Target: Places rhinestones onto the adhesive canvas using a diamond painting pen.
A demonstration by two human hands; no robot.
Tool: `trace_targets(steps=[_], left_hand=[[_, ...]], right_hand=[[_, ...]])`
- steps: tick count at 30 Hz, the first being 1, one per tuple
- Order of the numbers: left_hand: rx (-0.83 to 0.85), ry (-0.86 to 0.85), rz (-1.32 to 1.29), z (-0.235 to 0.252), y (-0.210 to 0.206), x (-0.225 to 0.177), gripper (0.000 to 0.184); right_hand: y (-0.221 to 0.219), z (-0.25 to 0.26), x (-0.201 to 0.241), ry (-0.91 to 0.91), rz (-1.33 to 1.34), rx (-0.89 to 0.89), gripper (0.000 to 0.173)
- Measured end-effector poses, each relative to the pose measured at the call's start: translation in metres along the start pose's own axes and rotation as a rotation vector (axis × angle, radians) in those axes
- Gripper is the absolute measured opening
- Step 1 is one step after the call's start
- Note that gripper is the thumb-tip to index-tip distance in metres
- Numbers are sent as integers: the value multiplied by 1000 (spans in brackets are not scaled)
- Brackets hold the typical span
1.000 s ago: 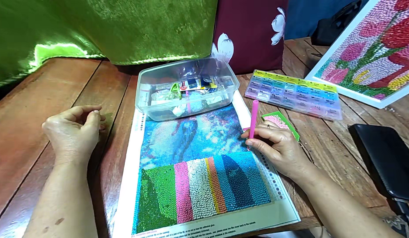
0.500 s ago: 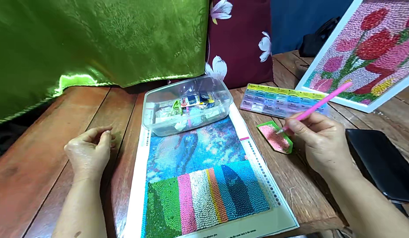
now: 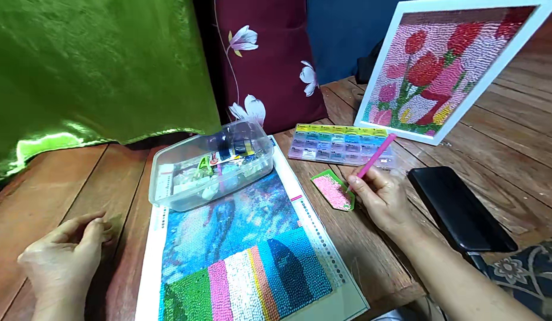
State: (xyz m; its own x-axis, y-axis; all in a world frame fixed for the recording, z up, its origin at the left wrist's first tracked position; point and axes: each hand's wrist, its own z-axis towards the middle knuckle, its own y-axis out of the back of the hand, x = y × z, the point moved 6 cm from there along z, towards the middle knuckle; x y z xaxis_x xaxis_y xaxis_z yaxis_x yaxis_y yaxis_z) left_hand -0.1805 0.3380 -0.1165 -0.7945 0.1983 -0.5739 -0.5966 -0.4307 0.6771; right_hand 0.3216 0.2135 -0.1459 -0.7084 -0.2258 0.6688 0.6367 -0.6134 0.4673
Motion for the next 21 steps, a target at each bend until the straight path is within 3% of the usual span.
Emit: trace_targets(steps=[7, 21], left_hand=[[-7, -20, -29, 6, 0, 12, 34], [-6, -22, -51, 6, 0, 8, 33]], right_hand=[[-2, 0, -7, -97, 3, 47, 20], [-4, -1, -4, -59, 10, 101, 19]])
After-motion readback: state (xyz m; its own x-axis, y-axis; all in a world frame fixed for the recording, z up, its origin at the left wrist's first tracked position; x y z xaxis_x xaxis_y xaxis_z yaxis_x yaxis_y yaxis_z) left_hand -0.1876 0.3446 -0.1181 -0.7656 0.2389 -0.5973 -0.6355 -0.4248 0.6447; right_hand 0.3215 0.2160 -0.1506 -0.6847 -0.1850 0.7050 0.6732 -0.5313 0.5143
